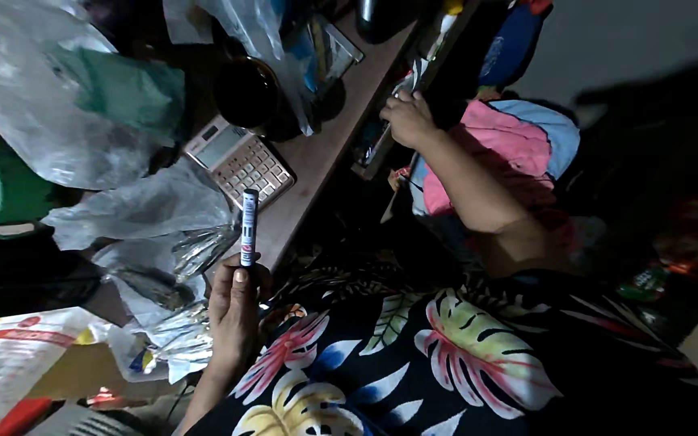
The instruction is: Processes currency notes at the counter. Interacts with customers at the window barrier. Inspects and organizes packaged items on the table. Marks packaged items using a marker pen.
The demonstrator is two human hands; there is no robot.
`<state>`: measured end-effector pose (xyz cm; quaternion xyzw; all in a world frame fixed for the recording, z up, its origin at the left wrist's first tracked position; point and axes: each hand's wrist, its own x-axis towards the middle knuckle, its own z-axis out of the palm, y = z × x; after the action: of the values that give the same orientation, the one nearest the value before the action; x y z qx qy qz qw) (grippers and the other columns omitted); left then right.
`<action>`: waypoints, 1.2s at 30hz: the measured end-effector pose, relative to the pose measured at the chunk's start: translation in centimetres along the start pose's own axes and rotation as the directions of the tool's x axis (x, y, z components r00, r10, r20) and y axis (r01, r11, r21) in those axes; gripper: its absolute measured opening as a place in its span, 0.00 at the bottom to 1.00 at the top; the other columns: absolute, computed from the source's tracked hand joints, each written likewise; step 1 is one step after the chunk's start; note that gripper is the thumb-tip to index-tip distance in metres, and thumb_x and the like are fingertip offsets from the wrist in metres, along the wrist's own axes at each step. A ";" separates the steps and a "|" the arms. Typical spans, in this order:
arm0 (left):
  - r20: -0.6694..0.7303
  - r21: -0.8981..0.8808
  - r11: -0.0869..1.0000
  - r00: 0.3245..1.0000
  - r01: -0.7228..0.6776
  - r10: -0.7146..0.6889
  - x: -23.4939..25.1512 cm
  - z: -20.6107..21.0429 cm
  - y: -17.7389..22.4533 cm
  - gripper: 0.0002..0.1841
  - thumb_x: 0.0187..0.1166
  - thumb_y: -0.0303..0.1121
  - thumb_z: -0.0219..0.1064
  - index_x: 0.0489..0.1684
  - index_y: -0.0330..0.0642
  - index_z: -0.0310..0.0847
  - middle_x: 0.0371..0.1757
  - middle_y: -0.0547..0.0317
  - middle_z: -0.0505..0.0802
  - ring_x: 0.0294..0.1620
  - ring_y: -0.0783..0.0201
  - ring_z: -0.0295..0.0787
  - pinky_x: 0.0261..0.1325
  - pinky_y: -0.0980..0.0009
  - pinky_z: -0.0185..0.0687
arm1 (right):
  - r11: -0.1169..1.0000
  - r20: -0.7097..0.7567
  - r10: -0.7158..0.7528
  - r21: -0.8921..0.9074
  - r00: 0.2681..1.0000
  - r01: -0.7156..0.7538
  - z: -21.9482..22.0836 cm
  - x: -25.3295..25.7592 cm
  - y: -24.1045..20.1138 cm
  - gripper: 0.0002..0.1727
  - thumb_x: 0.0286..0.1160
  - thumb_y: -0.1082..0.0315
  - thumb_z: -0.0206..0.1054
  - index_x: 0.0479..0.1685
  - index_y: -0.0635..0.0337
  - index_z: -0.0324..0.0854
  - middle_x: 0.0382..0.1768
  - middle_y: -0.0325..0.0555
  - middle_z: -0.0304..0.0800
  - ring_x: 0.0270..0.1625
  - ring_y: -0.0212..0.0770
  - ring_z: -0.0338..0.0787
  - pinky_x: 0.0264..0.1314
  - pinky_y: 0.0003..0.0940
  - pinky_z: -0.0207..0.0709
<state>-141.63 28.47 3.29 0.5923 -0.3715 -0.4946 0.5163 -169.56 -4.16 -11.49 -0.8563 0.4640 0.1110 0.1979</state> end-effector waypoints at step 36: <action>0.028 0.016 1.000 0.999 -0.025 0.024 0.1 0.6 -0.6 0.12 0.94 0.43 0.49 0.61 0.53 0.75 0.35 0.75 0.91 0.33 0.75 0.88 0.40 0.79 0.86 | 0.964 -0.151 -0.087 0.238 0.985 0.122 1.2 -0.8 0.6 0.13 0.78 0.66 0.64 0.49 0.65 0.89 0.58 0.60 0.87 0.69 0.62 0.83 0.77 0.60 0.70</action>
<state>-142.20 28.31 2.74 0.5851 -0.3899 -0.4934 0.5120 -170.50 -3.27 -12.40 -0.8540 0.4410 -0.0179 0.2754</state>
